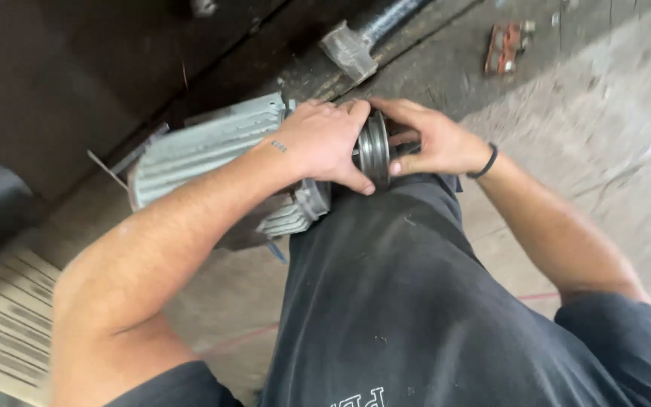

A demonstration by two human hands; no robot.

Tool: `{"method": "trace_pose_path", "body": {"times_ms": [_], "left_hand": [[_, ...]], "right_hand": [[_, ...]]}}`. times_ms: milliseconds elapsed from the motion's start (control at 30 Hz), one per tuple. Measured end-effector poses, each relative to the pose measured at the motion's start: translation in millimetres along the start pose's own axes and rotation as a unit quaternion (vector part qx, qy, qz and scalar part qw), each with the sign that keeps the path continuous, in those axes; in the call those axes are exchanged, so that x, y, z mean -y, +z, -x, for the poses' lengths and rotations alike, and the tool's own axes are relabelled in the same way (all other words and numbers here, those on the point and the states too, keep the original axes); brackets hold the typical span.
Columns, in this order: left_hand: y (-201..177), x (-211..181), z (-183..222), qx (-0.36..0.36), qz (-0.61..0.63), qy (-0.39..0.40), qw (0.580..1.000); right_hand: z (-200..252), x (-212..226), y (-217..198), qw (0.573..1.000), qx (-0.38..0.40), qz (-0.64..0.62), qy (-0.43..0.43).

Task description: Repairing an electric motor by removing a pulley, using a power drill on a component, and hammering the pulley back onto the shaft.

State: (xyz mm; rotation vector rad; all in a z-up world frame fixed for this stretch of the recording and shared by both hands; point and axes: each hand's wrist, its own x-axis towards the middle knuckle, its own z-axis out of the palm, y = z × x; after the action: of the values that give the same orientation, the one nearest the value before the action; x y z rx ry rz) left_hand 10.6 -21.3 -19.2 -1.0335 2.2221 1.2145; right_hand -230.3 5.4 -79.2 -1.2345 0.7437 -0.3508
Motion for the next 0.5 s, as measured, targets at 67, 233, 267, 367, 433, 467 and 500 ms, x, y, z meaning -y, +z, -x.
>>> {"method": "trace_pose_path", "body": {"times_ms": [67,233,267,367,433,467,500], "left_hand": [[-12,-4,3,0.017,0.033,-0.011,0.999],[-14,-17,11,0.021,-0.015,-0.06,0.998],[-13,-17,12,0.009,-0.02,-0.063,0.998],[-17,-21,14,0.029,-0.02,-0.085,0.996],[-21,-27,16,0.037,-0.022,-0.099,0.994],[-23,-28,17,0.05,-0.024,-0.108,0.993],[-28,-31,18,0.049,-0.02,-0.117,0.992]], "right_hand": [[6,4,7,0.999,0.013,0.017,-0.026],[22,8,27,0.998,-0.024,0.039,-0.043],[22,5,27,0.997,-0.027,0.052,-0.05],[18,1,18,0.994,-0.016,0.096,-0.059],[5,11,-5,0.97,-0.056,0.202,-0.124],[-2,16,-16,0.93,-0.099,0.302,-0.186],[-17,8,-34,0.93,-0.092,0.299,-0.191]]}}
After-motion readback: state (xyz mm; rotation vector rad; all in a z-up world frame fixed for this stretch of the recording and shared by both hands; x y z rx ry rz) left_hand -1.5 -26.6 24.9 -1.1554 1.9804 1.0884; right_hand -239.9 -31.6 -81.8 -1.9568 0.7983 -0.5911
